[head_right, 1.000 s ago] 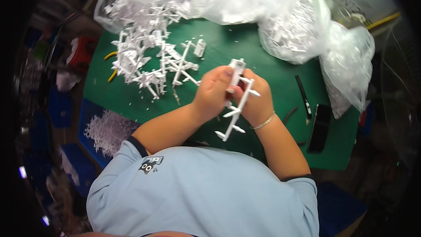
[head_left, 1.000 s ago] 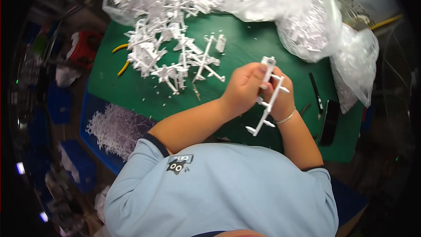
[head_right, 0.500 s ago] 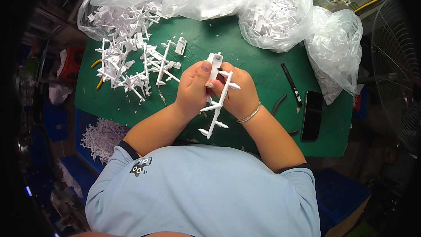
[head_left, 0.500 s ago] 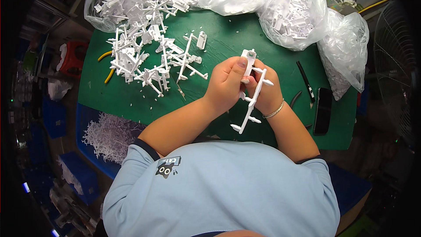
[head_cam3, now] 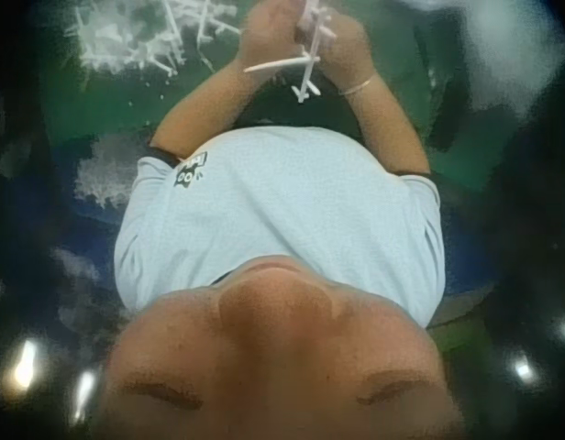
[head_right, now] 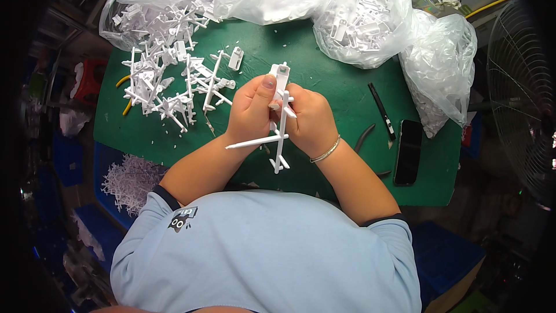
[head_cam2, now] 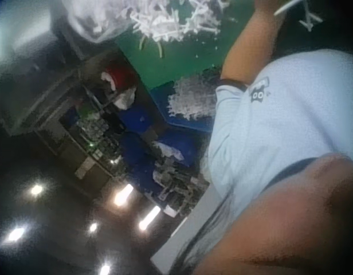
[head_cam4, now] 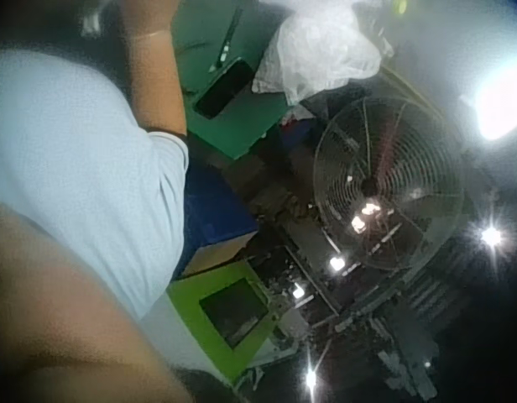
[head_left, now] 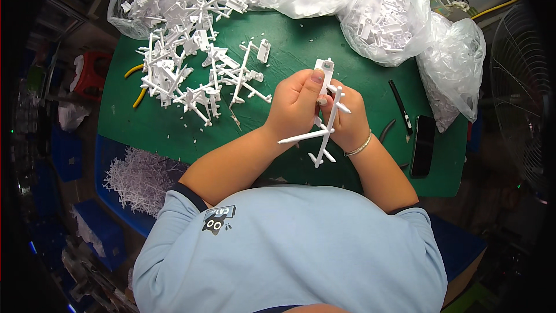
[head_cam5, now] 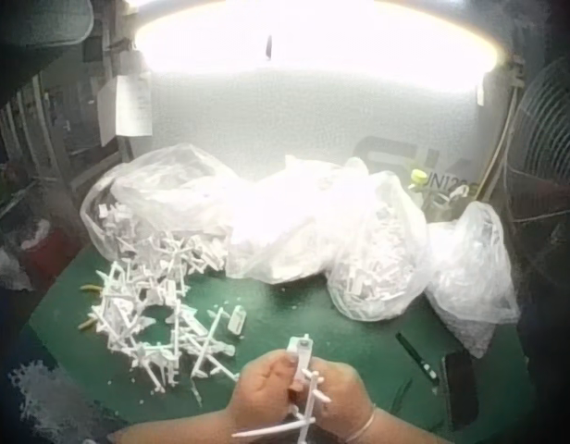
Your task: The person trims excess plastic from molded pieces using a small knife, detaches additional parts from plastic sprues by hand and with the knife, and discards scrap into a bin.
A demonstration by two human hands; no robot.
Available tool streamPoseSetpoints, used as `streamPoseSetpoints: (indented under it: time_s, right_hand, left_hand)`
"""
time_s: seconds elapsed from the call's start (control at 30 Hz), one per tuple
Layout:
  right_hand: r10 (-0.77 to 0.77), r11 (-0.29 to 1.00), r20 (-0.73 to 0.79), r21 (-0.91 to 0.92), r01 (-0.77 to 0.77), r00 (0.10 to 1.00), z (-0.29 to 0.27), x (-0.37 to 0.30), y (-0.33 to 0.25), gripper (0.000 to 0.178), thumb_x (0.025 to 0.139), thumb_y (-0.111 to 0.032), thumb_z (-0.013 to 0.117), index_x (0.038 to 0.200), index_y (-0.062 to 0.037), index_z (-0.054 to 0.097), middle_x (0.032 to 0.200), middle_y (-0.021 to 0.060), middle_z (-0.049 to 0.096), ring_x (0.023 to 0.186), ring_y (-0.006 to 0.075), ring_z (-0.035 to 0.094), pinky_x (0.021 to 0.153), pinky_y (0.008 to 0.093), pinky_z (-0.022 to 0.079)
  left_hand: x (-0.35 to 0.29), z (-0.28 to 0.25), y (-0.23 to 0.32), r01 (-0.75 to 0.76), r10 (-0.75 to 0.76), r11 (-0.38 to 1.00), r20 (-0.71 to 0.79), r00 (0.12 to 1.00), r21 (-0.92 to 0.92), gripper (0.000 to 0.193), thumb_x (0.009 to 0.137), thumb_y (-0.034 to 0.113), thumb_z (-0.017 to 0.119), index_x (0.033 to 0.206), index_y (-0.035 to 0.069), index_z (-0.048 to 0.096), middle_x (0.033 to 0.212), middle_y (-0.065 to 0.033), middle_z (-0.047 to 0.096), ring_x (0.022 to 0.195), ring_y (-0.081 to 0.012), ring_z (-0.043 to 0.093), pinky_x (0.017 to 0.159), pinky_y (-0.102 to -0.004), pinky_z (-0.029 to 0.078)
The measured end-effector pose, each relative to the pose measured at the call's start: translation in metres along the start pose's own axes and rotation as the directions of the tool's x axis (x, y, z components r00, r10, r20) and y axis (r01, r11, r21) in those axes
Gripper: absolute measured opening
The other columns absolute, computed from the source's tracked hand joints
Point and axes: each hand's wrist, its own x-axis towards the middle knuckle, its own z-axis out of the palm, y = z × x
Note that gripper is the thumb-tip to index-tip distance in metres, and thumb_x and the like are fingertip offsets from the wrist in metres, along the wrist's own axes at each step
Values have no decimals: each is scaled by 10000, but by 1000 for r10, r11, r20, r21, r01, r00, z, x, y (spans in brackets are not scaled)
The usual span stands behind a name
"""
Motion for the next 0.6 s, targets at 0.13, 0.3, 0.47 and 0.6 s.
streamPoseSetpoints:
  time_s: [0.13, 0.3, 0.47, 0.6]
  right_hand:
    - [46, 992, -16, -115, -48, 999, -3, 1, -6, 213, 853, -166, 634, 794, -11, 501, 620, 146, 536, 543, 327, 543, 502, 374, 423]
    - [-3, 982, 76, -186, 17, 997, -2, 2, -8, 253, 807, -166, 693, 849, 5, 513, 636, 105, 521, 521, 242, 495, 487, 328, 396]
    - [82, 994, 107, -83, -74, 991, 10, 0, -24, 197, 814, -109, 677, 865, 13, 531, 663, 106, 552, 547, 226, 550, 525, 304, 440]
    - [134, 991, 161, -9, -135, 978, 16, -10, -11, 97, 831, -18, 622, 839, 14, 530, 669, 101, 558, 557, 210, 557, 532, 296, 445]
  left_hand:
    - [7, 1, 7, -52, 70, 990, -137, 988, 128, 334, 1001, 329, 464, 837, 53, 554, 606, 33, 479, 516, -22, 439, 468, -184, 365]
    - [19, -10, 26, -6, 70, 960, -220, 973, 281, 419, 985, 382, 475, 732, 56, 552, 547, 45, 424, 457, -28, 388, 411, -206, 318]
    - [19, -16, 30, -11, 99, 944, -250, 963, 331, 437, 983, 371, 477, 688, 52, 526, 561, 47, 415, 507, -34, 377, 448, -219, 304]
    - [16, -16, 34, 37, 35, 943, -210, 977, 332, 452, 977, 382, 484, 675, 46, 514, 550, 43, 412, 502, -36, 368, 444, -224, 307]
